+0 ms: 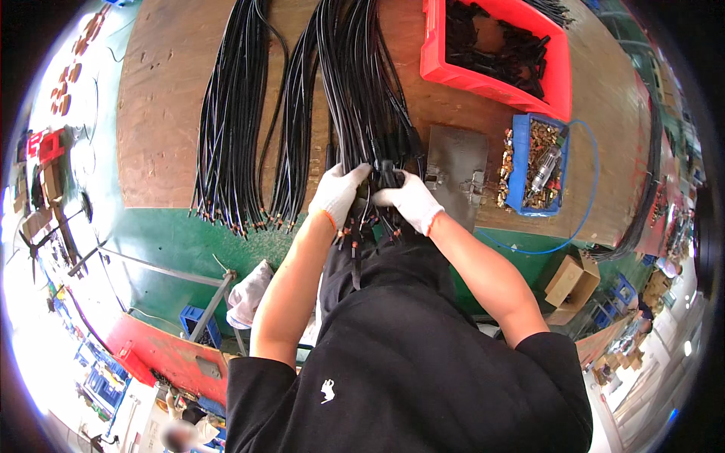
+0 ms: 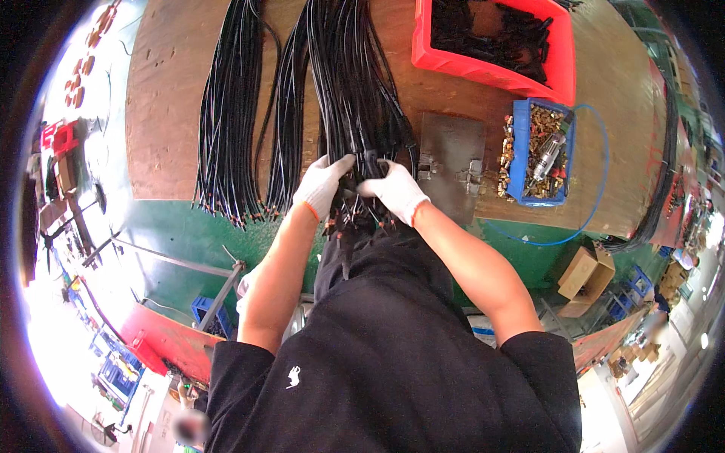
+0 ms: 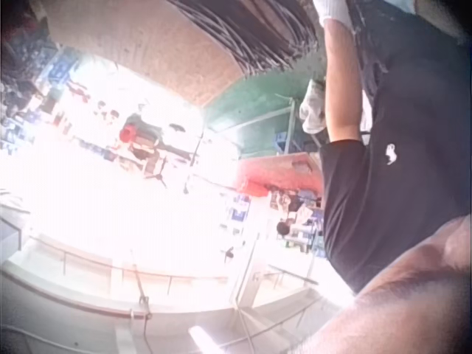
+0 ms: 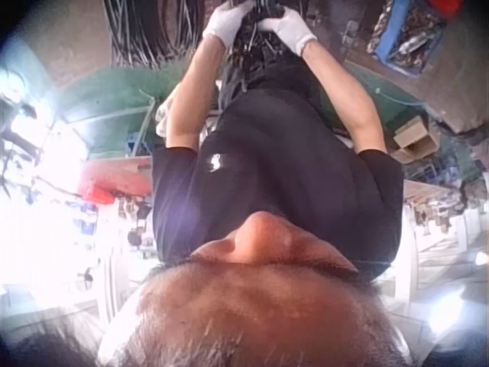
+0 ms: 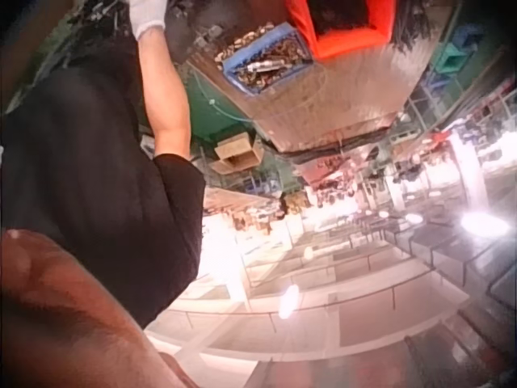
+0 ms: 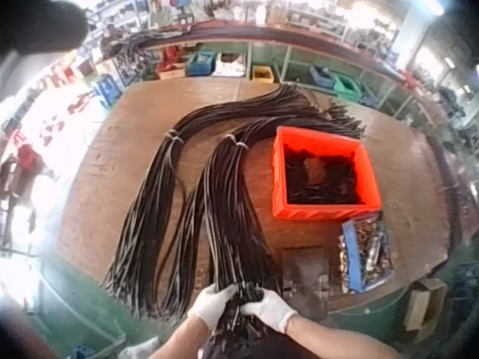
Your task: Manually applying protective sleeves to bundles of electrical cables.
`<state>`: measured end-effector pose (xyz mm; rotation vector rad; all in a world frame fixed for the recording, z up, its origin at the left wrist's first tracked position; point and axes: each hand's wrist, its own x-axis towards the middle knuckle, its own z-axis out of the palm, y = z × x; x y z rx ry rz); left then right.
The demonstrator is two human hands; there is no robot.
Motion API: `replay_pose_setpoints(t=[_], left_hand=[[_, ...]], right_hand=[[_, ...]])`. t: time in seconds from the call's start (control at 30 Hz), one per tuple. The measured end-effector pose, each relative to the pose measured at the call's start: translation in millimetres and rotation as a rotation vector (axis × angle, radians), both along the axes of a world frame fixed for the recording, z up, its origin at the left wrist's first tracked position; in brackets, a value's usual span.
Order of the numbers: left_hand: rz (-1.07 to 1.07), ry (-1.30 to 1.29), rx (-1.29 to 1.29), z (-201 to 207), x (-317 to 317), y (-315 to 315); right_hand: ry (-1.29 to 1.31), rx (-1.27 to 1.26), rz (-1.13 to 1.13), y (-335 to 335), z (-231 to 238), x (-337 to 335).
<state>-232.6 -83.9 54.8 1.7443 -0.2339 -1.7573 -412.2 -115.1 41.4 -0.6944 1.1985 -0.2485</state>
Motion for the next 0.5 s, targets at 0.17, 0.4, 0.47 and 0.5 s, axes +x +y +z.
replay_pose_setpoints(t=[0.17,0.4,0.47,0.5], left_hand=[[0.077,0.045,0.029,0,35,13],[0.131,0.160,0.041,-3,42,16],[0.126,0.198,0.023,-5,40,17],[0.133,0.202,0.023,-7,37,17]], right_hand=[[0.188,-0.240,0.079,-33,-13,41],[0.122,-0.204,0.078,-52,-17,38],[0.003,-0.167,0.225,-49,-2,31],[0.007,-0.137,0.246,-44,-2,27]])
